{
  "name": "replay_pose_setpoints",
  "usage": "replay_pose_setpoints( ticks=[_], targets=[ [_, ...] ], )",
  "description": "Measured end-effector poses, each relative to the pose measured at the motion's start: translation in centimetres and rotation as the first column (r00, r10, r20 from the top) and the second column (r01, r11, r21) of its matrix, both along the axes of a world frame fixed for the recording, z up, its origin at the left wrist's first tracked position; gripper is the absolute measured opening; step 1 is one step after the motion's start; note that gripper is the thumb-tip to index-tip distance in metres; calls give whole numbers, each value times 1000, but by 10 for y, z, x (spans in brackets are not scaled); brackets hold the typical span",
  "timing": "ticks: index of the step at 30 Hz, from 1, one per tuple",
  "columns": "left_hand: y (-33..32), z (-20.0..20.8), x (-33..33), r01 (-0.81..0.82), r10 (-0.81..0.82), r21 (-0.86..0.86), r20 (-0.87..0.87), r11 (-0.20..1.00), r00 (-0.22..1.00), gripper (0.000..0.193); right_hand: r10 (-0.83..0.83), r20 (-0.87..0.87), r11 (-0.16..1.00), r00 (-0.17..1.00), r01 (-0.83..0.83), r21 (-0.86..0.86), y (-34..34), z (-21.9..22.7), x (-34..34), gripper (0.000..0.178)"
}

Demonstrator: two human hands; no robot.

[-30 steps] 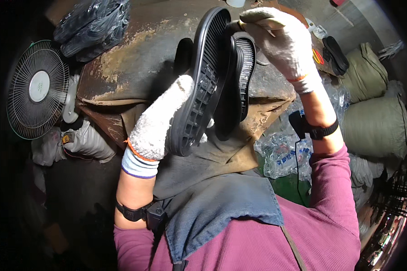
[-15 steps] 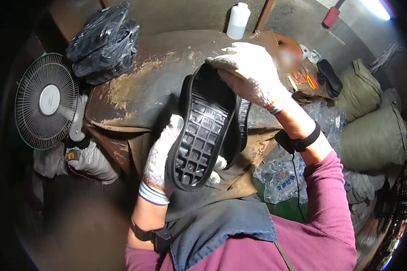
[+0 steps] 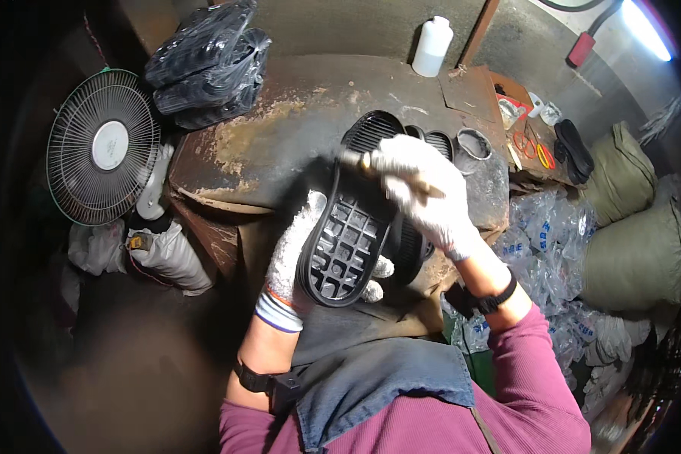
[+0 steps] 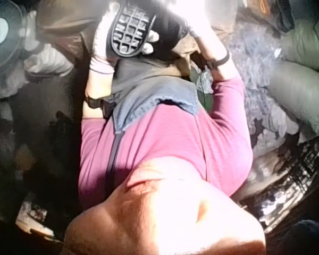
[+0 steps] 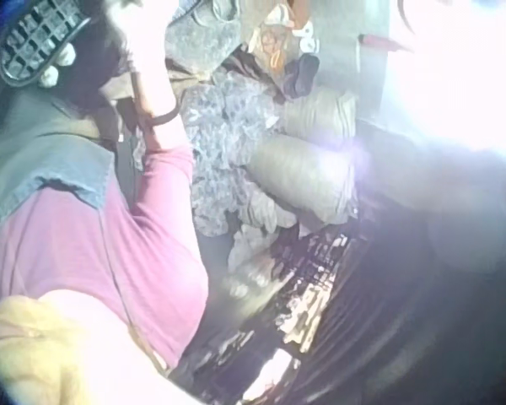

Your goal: Applying adhesive to the edges and bottom surface of shoe outsoles using a small brush.

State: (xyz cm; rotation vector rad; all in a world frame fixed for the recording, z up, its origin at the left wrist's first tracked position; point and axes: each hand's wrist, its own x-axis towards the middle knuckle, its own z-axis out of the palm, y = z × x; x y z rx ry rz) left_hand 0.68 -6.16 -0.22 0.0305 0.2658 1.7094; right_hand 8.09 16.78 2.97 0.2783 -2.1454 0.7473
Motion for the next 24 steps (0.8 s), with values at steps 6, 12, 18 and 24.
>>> replay_pose_setpoints(
  ticks=[6, 12, 18, 24],
  targets=[
    [-3, 0, -5, 61, -82, 185, 109, 981, 991, 80, -2, 179, 803, 984, 108, -587, 30, 12, -15, 15],
    [2, -8, 2, -130, 134, 90, -44, 987, 990, 62, 138, 189, 903, 972, -45, -427, -12, -12, 1, 21],
    [2, -37, 0, -441, -68, -65, -998, 895, 10, 69, 202, 127, 951, 971, -163, -262, -54, -13, 17, 26],
    [2, -34, -15, -416, 431, 242, -12, 877, 902, 62, 339, 214, 939, 916, -342, -27, -62, 0, 21, 32]
  ],
)
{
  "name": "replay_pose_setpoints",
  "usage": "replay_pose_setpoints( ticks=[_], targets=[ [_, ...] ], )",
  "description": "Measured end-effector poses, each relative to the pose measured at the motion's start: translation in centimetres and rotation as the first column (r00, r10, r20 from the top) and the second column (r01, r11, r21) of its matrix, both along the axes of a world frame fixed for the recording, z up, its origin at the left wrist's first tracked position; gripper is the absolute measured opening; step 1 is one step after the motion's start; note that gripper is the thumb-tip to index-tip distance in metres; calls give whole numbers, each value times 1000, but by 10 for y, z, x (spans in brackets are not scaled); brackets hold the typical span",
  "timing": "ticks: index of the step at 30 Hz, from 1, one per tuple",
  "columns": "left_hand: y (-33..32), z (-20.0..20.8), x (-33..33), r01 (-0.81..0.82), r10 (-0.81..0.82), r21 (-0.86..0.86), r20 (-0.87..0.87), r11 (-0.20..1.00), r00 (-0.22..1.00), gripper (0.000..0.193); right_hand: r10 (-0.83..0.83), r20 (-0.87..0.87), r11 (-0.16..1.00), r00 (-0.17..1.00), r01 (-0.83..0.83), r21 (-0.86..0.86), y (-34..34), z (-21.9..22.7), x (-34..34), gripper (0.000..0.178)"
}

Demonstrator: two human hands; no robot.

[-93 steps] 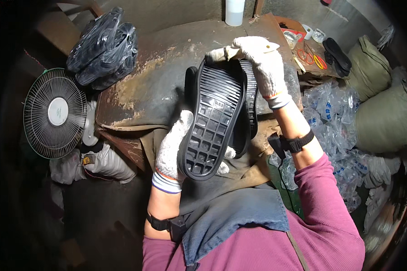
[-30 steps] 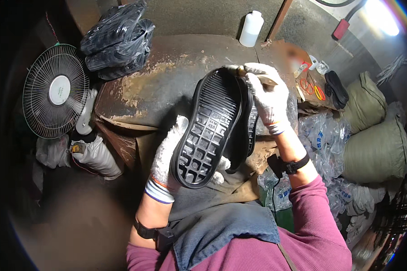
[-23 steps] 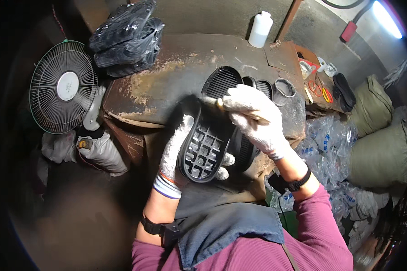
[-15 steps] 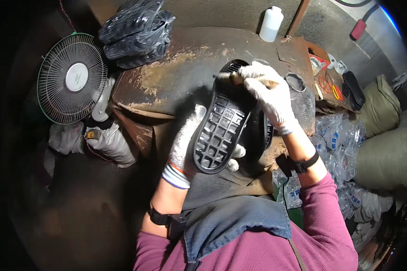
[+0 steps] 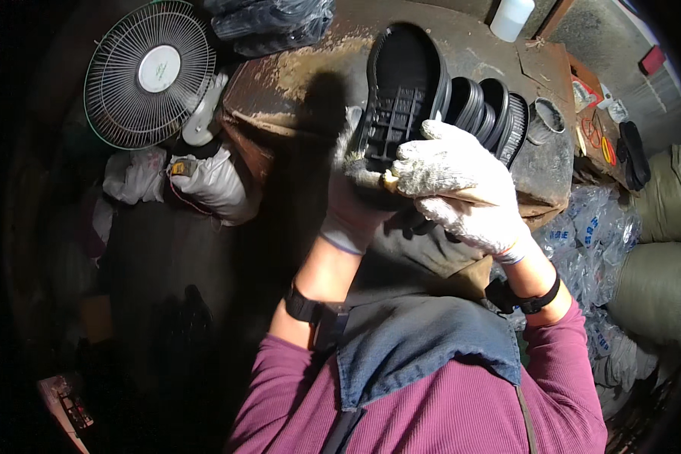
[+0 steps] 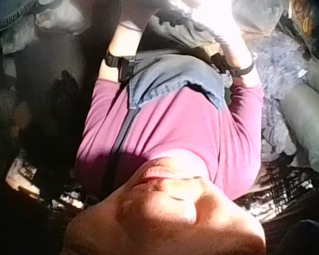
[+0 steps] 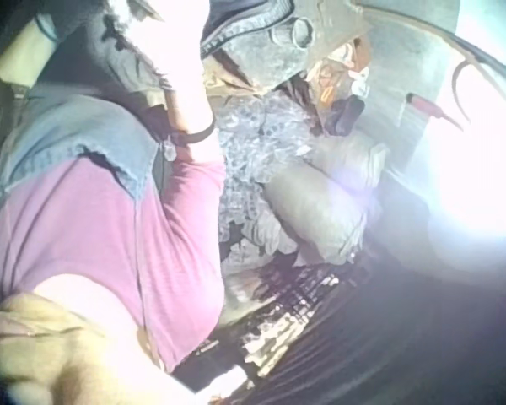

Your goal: Applying adhesive to the edges and bottom surface of shoe outsoles using a small brush.

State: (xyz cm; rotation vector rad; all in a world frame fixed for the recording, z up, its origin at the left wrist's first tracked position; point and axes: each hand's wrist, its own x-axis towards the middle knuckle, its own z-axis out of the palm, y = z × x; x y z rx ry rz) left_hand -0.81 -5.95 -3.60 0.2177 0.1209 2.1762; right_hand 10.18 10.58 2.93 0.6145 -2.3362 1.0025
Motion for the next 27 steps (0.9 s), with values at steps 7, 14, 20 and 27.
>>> replay_pose_setpoints(
  ticks=[7, 14, 20, 27],
  targets=[
    [-24, 33, -33, 47, -69, -80, -307, 996, 949, 86, 160, 242, 974, 957, -113, -196, 29, -13, 19, 28],
    [-33, 22, -46, -29, -28, -128, -416, 991, 909, 59, 183, 531, 779, 827, 207, -591, -12, 5, 6, 25],
    [-44, 42, -35, -820, -402, -463, -858, 337, 319, 37, 71, 518, 932, 852, 129, -339, -33, 15, -10, 24],
    [-39, 0, 14, -859, -129, 2, -989, 511, -79, 27, -215, 388, 887, 896, 346, -307, 26, -27, 2, 26]
  ],
)
